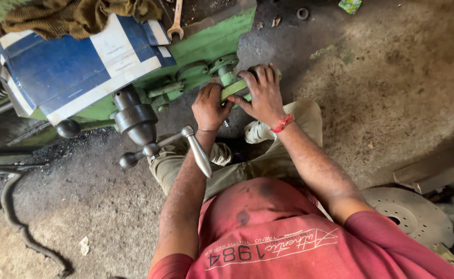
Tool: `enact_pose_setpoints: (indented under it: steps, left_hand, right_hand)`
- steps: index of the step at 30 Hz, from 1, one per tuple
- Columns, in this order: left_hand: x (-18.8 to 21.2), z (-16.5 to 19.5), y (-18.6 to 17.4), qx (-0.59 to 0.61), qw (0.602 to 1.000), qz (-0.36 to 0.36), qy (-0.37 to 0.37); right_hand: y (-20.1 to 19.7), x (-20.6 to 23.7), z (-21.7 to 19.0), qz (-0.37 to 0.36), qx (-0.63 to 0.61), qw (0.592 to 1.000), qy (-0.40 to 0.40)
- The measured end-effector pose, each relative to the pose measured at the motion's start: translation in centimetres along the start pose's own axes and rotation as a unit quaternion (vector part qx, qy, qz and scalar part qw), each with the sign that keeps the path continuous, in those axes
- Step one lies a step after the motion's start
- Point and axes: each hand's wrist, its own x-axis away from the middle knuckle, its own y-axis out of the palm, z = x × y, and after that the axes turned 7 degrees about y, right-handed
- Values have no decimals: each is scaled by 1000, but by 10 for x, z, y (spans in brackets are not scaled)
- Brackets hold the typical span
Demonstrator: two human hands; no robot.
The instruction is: The person sits on the floor in front of a green metal lathe and repeatedly turns a handwheel with both hands. The person adjusts their grip and position while continuing to rotate the wheel, which moves the lathe carriage back and forth.
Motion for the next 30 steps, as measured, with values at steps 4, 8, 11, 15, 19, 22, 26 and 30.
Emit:
enact_pose_setpoints:
  steps: [4,8,11,15,19,22,26,30]
  left_hand:
    - [-1,3,-3,0,1000,-1,-8]
    - [0,3,-3,-6,1000,1,-13]
    - [2,2,-1,-6,1000,7,-13]
    - [5,-2,1,-2,1000,9,-15]
    - [6,-7,3,8,1000,26,-10]
    - [8,-7,4,9,1000,11,-24]
    - [10,-7,5,4,999,29,-25]
    - [10,-8,5,1,999,24,-30]
  right_hand:
    - [-1,1,-2,4,13,1000,-5]
    - [-1,1,-2,-11,3,1000,2]
    - [0,1,-3,-4,-5,1000,0]
    - [0,1,-5,5,-5,1000,-8]
    - [0,2,-8,13,-3,1000,-13]
    - [1,3,-9,13,-12,1000,-15]
    - [5,3,-8,9,3,1000,-16]
    - [8,5,-7,6,12,1000,-12]
